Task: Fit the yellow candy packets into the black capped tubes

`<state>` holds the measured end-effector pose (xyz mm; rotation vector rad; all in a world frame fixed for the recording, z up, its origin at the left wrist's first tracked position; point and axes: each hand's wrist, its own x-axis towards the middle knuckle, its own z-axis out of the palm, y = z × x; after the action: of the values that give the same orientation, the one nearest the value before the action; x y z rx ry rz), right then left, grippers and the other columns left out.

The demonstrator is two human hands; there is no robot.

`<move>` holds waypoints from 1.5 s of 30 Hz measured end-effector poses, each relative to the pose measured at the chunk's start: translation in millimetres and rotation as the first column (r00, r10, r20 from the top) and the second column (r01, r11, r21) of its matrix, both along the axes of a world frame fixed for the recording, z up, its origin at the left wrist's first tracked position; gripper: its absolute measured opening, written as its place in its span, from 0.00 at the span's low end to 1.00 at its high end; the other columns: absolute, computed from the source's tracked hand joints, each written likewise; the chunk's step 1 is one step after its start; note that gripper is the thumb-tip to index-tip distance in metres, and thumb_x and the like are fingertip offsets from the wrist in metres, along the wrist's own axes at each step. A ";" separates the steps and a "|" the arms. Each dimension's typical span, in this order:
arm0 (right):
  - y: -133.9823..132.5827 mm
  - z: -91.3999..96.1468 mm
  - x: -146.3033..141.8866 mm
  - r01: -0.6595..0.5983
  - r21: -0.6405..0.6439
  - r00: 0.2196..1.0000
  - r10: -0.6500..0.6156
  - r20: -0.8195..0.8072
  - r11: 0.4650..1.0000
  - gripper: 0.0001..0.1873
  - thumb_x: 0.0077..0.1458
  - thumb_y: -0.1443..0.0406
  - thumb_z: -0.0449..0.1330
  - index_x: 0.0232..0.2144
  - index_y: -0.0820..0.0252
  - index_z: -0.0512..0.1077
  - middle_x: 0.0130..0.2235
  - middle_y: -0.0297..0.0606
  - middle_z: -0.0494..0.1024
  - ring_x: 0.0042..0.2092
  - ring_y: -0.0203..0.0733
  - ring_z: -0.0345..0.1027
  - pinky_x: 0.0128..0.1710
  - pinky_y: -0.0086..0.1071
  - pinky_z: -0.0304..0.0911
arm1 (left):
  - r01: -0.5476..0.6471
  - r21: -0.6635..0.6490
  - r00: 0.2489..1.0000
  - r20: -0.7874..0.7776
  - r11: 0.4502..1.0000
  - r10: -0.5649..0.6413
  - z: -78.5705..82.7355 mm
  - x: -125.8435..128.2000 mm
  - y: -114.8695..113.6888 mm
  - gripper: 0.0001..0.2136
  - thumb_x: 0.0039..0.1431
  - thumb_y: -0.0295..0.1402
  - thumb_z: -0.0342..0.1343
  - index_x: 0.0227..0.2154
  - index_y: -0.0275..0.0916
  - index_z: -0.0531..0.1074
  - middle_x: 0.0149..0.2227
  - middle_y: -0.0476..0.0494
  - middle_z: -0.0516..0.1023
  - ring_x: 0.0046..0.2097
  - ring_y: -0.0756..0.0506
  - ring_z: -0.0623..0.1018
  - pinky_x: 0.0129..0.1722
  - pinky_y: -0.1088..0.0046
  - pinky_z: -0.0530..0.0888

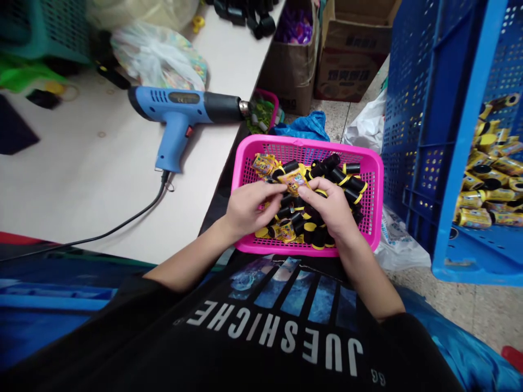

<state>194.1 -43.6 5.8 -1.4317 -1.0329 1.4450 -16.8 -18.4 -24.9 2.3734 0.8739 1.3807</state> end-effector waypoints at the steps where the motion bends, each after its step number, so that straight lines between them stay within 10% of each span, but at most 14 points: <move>1: -0.1 -1.2 1.5 -0.005 0.008 0.999 0.005 0.032 1.000 0.18 0.49 0.51 0.72 0.25 0.56 0.72 0.25 0.27 0.69 0.28 0.34 0.58 0.30 0.29 0.57 | 0.002 -0.142 0.995 0.096 0.990 0.012 1.9 2.2 -0.2 0.11 0.64 0.26 0.57 0.47 0.40 0.76 0.37 0.45 0.81 0.37 0.49 0.78 0.35 0.73 0.72; 3: -0.8 -3.3 2.5 -0.031 0.024 0.997 0.029 0.070 0.999 0.17 0.51 0.51 0.72 0.27 0.56 0.73 0.25 0.28 0.70 0.28 0.34 0.59 0.30 0.29 0.57 | 0.089 -0.439 0.949 0.311 0.894 0.058 6.6 7.6 0.4 0.11 0.65 0.32 0.57 0.49 0.40 0.75 0.43 0.42 0.80 0.44 0.47 0.79 0.40 0.72 0.76; 8: -2.8 -6.6 0.7 -0.034 0.094 0.997 0.027 0.068 0.995 0.20 0.53 0.49 0.70 0.26 0.56 0.72 0.28 0.28 0.71 0.30 0.34 0.62 0.35 0.30 0.60 | 0.482 -0.778 0.811 0.570 0.403 0.133 14.6 21.1 4.6 0.28 0.48 0.37 0.73 0.51 0.41 0.69 0.38 0.48 0.81 0.38 0.48 0.82 0.41 0.73 0.78; 13: 5.9 3.8 17.0 -0.153 0.165 0.982 0.131 0.135 0.974 0.26 0.61 0.40 0.58 0.40 0.53 0.81 0.31 0.32 0.75 0.33 0.38 0.67 0.38 0.33 0.63 | 0.456 -0.843 0.876 0.481 0.285 0.022 21.4 13.5 7.9 0.31 0.51 0.31 0.70 0.58 0.41 0.68 0.27 0.55 0.76 0.29 0.51 0.79 0.32 0.76 0.74; 18: 19.8 16.3 20.2 -0.396 0.062 0.887 0.364 0.285 0.916 0.21 0.52 0.45 0.70 0.32 0.56 0.82 0.32 0.35 0.81 0.35 0.41 0.72 0.41 0.35 0.65 | 0.452 -0.835 0.892 0.419 0.313 -0.169 31.0 7.7 10.2 0.30 0.52 0.27 0.67 0.60 0.40 0.69 0.30 0.51 0.77 0.32 0.51 0.77 0.32 0.76 0.71; 25: 12.8 -3.1 -0.5 -0.074 0.152 0.981 0.045 0.190 0.986 0.22 0.52 0.48 0.70 0.22 0.57 0.73 0.25 0.30 0.73 0.30 0.35 0.63 0.36 0.32 0.61 | 0.490 -0.798 0.788 0.578 0.351 0.212 21.0 33.4 3.1 0.19 0.48 0.35 0.74 0.42 0.38 0.75 0.33 0.51 0.78 0.35 0.53 0.78 0.38 0.78 0.75; 32: 7.7 10.2 18.8 0.068 0.135 0.970 -0.034 -0.239 0.989 0.15 0.53 0.50 0.63 0.39 0.48 0.71 0.38 0.32 0.75 0.38 0.40 0.69 0.37 0.33 0.68 | 0.406 -0.865 0.815 0.488 0.294 0.313 14.7 24.9 7.1 0.19 0.46 0.47 0.74 0.33 0.36 0.82 0.31 0.46 0.84 0.28 0.51 0.79 0.33 0.73 0.78; 45: 1.3 8.0 38.8 -0.102 0.226 0.984 0.065 0.167 0.969 0.25 0.47 0.48 0.74 0.45 0.48 0.78 0.44 0.37 0.81 0.44 0.45 0.76 0.46 0.40 0.74 | 0.507 -0.836 0.794 0.547 0.209 0.264 16.5 25.7 0.9 0.22 0.50 0.50 0.72 0.43 0.40 0.85 0.46 0.39 0.87 0.43 0.41 0.86 0.44 0.65 0.85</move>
<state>232.9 -42.2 13.9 -1.3605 -1.3320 1.2341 8.9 -17.5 -8.4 0.8359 0.8816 0.8638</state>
